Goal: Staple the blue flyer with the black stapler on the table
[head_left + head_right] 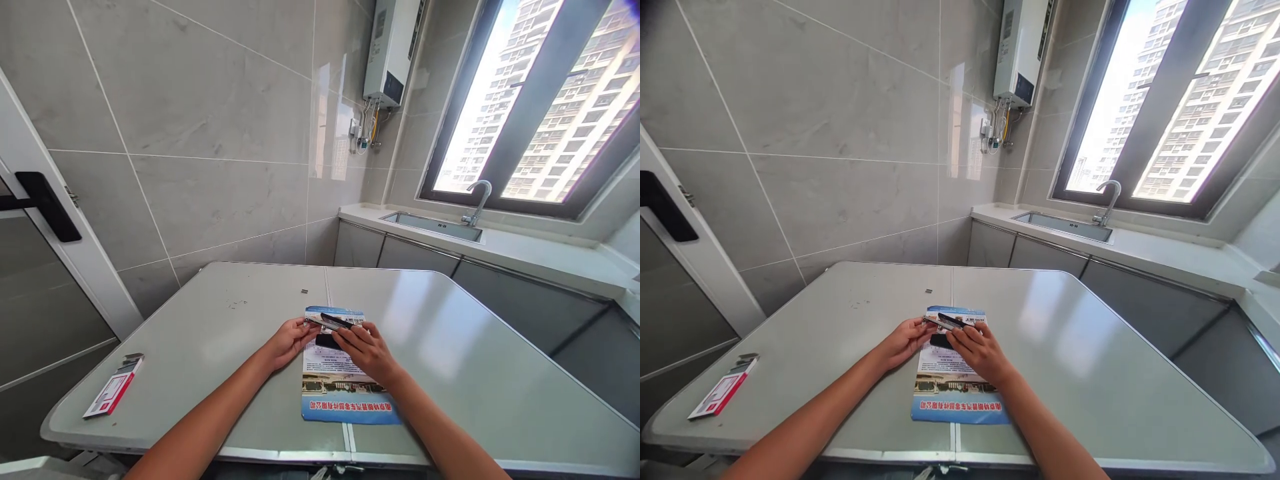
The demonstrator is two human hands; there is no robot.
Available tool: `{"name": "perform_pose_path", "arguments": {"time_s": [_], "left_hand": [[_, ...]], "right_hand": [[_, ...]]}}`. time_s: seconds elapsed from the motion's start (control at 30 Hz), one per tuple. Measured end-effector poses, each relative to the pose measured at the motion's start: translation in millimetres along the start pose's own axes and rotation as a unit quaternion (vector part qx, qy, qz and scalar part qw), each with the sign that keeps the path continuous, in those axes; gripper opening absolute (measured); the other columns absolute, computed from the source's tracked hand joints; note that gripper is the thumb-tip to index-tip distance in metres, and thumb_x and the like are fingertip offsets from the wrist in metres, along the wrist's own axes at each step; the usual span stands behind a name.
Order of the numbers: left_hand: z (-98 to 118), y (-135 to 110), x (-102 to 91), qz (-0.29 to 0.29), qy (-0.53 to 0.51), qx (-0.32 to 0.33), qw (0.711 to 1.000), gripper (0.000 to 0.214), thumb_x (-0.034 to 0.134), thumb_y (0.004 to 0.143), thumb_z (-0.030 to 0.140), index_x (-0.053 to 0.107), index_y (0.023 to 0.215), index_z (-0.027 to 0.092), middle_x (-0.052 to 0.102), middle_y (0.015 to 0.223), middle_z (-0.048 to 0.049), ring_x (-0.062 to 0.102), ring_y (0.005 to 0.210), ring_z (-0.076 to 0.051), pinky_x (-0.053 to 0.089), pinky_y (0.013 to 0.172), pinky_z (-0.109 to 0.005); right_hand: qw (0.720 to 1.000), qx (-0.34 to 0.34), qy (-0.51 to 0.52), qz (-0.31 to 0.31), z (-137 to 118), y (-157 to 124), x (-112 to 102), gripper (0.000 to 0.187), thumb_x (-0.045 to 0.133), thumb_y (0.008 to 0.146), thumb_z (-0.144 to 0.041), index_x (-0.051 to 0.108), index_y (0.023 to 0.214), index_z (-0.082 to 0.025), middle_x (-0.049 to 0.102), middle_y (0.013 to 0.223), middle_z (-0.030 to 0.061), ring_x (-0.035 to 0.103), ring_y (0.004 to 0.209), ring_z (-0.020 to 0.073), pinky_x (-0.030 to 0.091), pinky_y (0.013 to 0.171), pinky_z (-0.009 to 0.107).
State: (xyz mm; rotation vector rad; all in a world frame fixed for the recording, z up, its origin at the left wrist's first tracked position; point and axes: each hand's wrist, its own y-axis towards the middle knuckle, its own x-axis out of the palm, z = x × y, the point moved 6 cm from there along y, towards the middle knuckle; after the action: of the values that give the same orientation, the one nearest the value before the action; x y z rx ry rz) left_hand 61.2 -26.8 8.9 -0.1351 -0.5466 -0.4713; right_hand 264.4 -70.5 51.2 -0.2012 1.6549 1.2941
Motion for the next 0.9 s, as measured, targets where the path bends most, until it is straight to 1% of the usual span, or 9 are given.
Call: {"name": "perform_pose_path", "arguments": {"time_s": [0.1, 0.2, 0.27, 0.33, 0.4, 0.47, 0.57, 0.7, 0.9], "left_hand": [[1, 3, -9.0, 0.053, -0.020, 0.010, 0.998, 0.025, 0.076, 0.092, 0.018, 0.071, 0.115, 0.009, 0.073, 0.126, -0.0193, 0.070, 0.123, -0.024, 0.045, 0.121, -0.038], [3, 4, -19.4, 0.125, -0.022, 0.028, 0.992, 0.018, 0.070, 0.096, 0.015, 0.069, 0.113, 0.010, 0.075, 0.121, -0.0185, 0.074, 0.114, -0.022, 0.052, 0.114, -0.037], [7, 4, -22.8, 0.151, -0.010, 0.043, 0.988, 0.016, 0.068, 0.098, 0.016, 0.068, 0.113, 0.011, 0.076, 0.120, -0.0170, 0.076, 0.108, -0.020, 0.058, 0.104, -0.033], [10, 3, -24.5, 0.168, 0.009, 0.054, 0.984, 0.016, 0.068, 0.098, 0.019, 0.069, 0.113, 0.012, 0.076, 0.119, -0.0153, 0.077, 0.102, -0.018, 0.062, 0.092, -0.028], [11, 2, -25.0, 0.179, 0.044, 0.057, 0.981, 0.019, 0.072, 0.097, 0.025, 0.070, 0.111, 0.013, 0.077, 0.117, -0.0145, 0.077, 0.095, -0.017, 0.063, 0.080, -0.024], [13, 1, -23.9, 0.180, 0.098, 0.058, 0.977, 0.029, 0.077, 0.092, 0.037, 0.072, 0.107, 0.012, 0.078, 0.111, -0.0150, 0.076, 0.086, -0.017, 0.060, 0.067, -0.022], [14, 2, -19.9, 0.168, 0.173, 0.070, 0.968, 0.049, 0.084, 0.081, 0.054, 0.075, 0.102, 0.011, 0.079, 0.099, -0.0149, 0.074, 0.073, -0.017, 0.054, 0.056, -0.022], [13, 2, -11.3, 0.137, 0.262, 0.087, 0.952, 0.055, 0.082, 0.076, 0.065, 0.077, 0.088, 0.012, 0.077, 0.087, -0.0116, 0.070, 0.065, -0.017, 0.050, 0.053, -0.024], [13, -2, 4.7, 0.072, 0.403, 0.112, 0.905, 0.048, 0.067, 0.092, 0.061, 0.074, 0.080, 0.015, 0.073, 0.077, -0.0063, 0.066, 0.065, -0.016, 0.049, 0.061, -0.026]], "right_hand": [[0.996, 0.059, 0.047, 0.057, 11, 5, -6, 0.042, 0.053, 0.098, -0.013, 0.069, 0.131, -0.033, 0.077, 0.116, 0.0077, 0.067, 0.101, 0.0260, 0.052, 0.092, 0.049], [0.969, 0.168, 0.148, 0.101, 32, 6, -12, 0.025, 0.066, 0.091, -0.026, 0.072, 0.115, -0.027, 0.076, 0.101, 0.0085, 0.066, 0.093, 0.0271, 0.055, 0.082, 0.045], [0.940, 0.244, 0.226, 0.070, 46, 2, -8, 0.025, 0.074, 0.086, -0.035, 0.071, 0.108, -0.024, 0.073, 0.092, 0.0053, 0.066, 0.084, 0.0246, 0.055, 0.074, 0.039], [0.917, 0.274, 0.291, 0.014, 52, -1, -3, 0.034, 0.077, 0.083, -0.041, 0.068, 0.110, -0.023, 0.073, 0.092, 0.0032, 0.065, 0.080, 0.0225, 0.053, 0.072, 0.035], [0.906, 0.253, 0.337, -0.034, 48, -2, 1, 0.042, 0.078, 0.082, -0.043, 0.065, 0.116, -0.022, 0.073, 0.101, 0.0039, 0.065, 0.084, 0.0220, 0.053, 0.075, 0.034], [0.904, 0.210, 0.365, -0.071, 39, 0, 2, 0.044, 0.078, 0.080, -0.041, 0.063, 0.117, -0.022, 0.071, 0.107, 0.0043, 0.064, 0.089, 0.0218, 0.052, 0.079, 0.033], [0.900, 0.178, 0.379, -0.120, 26, 3, 5, 0.040, 0.079, 0.078, -0.036, 0.063, 0.113, -0.023, 0.069, 0.104, 0.0027, 0.062, 0.091, 0.0213, 0.050, 0.080, 0.032], [0.896, 0.178, 0.380, -0.147, 21, 4, 8, 0.040, 0.079, 0.075, -0.029, 0.062, 0.110, -0.024, 0.067, 0.104, 0.0011, 0.060, 0.091, 0.0205, 0.048, 0.081, 0.031], [0.893, 0.166, 0.388, -0.158, 23, 1, 12, 0.043, 0.081, 0.073, -0.029, 0.064, 0.111, -0.023, 0.067, 0.101, 0.0011, 0.060, 0.088, 0.0198, 0.048, 0.079, 0.030]]}}
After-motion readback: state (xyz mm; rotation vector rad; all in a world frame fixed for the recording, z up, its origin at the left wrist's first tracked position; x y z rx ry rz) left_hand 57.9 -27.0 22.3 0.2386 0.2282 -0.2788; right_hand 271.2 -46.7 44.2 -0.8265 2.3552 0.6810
